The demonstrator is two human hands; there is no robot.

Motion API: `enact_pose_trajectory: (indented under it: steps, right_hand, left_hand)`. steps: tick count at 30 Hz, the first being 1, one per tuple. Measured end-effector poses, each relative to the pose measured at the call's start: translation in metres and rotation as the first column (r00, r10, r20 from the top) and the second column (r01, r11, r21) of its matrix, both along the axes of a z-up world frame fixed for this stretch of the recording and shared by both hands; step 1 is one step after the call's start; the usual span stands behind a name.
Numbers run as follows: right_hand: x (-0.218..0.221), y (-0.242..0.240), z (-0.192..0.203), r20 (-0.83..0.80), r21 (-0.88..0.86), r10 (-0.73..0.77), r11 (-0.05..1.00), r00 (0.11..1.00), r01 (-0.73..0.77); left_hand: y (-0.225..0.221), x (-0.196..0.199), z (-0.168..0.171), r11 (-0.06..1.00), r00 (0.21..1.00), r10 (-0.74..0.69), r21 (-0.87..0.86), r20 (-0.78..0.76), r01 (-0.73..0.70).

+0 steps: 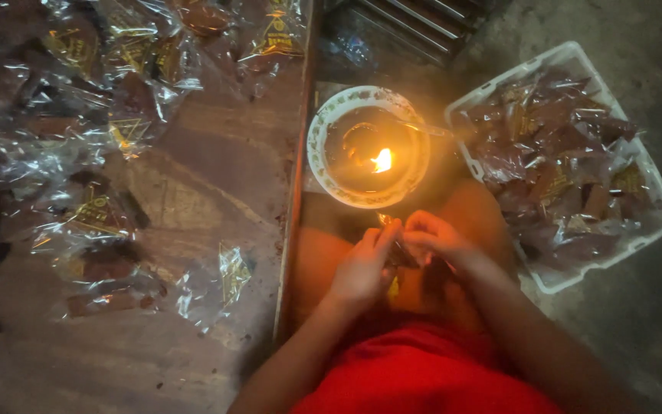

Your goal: Sealing plastic bags containing bread by melting the edges over a candle flame.

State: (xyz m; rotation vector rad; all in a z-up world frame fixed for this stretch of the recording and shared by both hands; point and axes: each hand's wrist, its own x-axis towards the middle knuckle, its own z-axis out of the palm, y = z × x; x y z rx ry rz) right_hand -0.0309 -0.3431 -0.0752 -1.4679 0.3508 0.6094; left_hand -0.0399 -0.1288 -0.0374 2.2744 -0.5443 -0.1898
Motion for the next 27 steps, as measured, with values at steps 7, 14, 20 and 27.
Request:
enact_pose_trajectory:
  steps: [7,14,20,27]
  right_hand:
    - [-0.014,-0.016,0.051,0.218,-0.516,0.222,0.853,0.950,-0.081]
    - [-0.028,-0.208,-0.011,0.228,-0.973,0.098,0.055,0.969,0.223]
    - [-0.031,-0.183,0.003,-0.122,-0.981,-0.089,0.164,0.988,-0.107]
    - [-0.033,-0.161,0.008,0.115,-0.948,-0.208,0.269,0.971,0.170]
  left_hand:
    - [0.013,0.008,0.069,0.941,0.855,-0.226,0.122,-0.466,0.315]
    - [0.117,0.043,0.075,0.990,0.918,0.143,-0.049,0.369,-0.134]
    - [0.279,0.073,0.070,0.353,0.428,0.904,0.560,0.002,-0.749]
    - [0.310,0.068,0.004,0.496,0.653,0.721,0.485,0.233,-0.720]
